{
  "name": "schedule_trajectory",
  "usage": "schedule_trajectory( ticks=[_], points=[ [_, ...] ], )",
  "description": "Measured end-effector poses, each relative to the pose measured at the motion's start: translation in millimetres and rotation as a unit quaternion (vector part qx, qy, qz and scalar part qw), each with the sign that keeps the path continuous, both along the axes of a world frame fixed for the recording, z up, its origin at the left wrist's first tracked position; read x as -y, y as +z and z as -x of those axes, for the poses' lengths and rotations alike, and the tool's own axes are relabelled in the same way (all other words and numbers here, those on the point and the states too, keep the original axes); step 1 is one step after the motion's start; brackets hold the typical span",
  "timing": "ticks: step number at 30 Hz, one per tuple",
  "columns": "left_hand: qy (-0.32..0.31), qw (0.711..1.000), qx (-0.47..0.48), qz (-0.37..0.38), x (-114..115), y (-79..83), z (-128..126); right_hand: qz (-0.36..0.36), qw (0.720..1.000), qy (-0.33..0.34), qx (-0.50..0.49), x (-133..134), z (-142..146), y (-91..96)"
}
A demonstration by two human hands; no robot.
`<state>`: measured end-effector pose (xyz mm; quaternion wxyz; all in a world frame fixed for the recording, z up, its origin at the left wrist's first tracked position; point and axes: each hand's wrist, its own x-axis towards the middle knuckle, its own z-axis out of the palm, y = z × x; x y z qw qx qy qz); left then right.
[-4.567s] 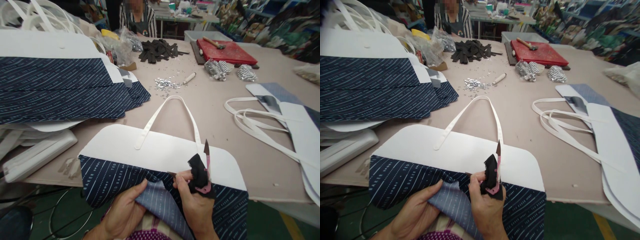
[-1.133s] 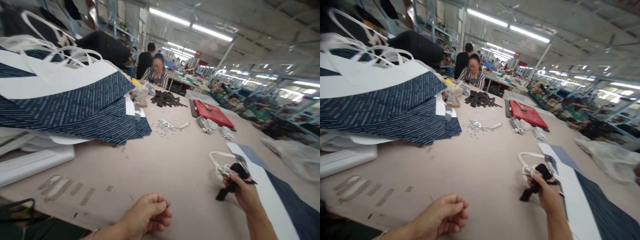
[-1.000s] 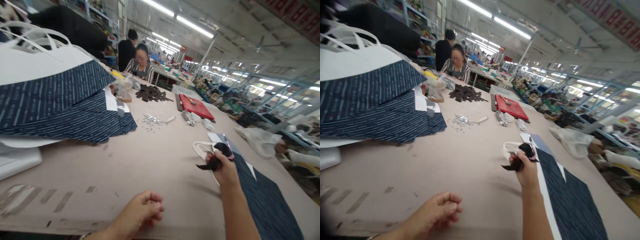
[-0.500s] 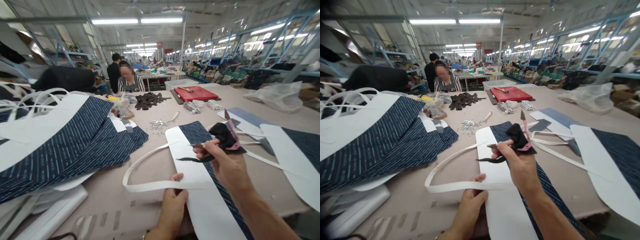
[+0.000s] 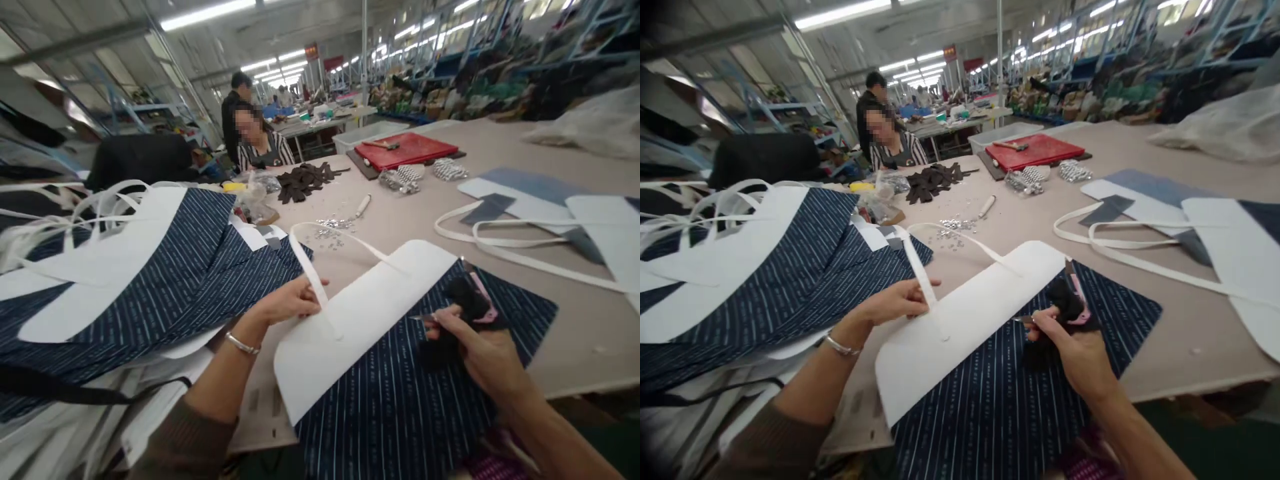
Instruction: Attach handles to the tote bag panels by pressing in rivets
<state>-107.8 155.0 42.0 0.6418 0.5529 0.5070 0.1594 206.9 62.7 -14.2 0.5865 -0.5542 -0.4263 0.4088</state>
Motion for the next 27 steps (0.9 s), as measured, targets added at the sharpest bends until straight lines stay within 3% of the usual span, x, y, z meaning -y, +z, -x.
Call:
schedule_trajectory(
  ticks=[3,6,8,11,15,17,19,23,27],
  points=[
    [0.075,0.997,0.004,-0.022,11,-11.5,0,0.000,0.995,0.015,0.103,1,7,-14.0],
    [0.168,0.984,0.062,0.000,43,-16.9,1,-0.005,0.991,0.003,0.132,0,7,-22.5],
    [0.264,0.956,0.128,0.030,74,-21.9,-1,-0.010,0.993,0.006,0.115,0,5,-26.4],
    [0.396,0.889,0.216,0.076,126,-34.4,-17,-0.020,0.998,0.007,0.061,1,3,-31.3],
    [0.460,0.844,0.244,0.126,175,-48.8,-57,-0.038,0.999,0.007,0.012,3,6,-32.4],
    [0.481,0.838,0.231,0.112,182,-51.8,-69,-0.051,0.999,0.013,0.016,5,7,-26.2],
    [0.485,0.850,0.192,0.073,179,-50.6,-68,-0.063,0.997,0.012,0.039,9,5,-14.9],
    [0.458,0.877,0.141,0.037,162,-33.4,-28,-0.100,0.988,0.021,0.114,23,-6,7.7],
    [0.518,0.840,0.146,0.075,148,-14.0,4,-0.056,0.994,0.014,0.094,35,-5,3.0]
  ],
)
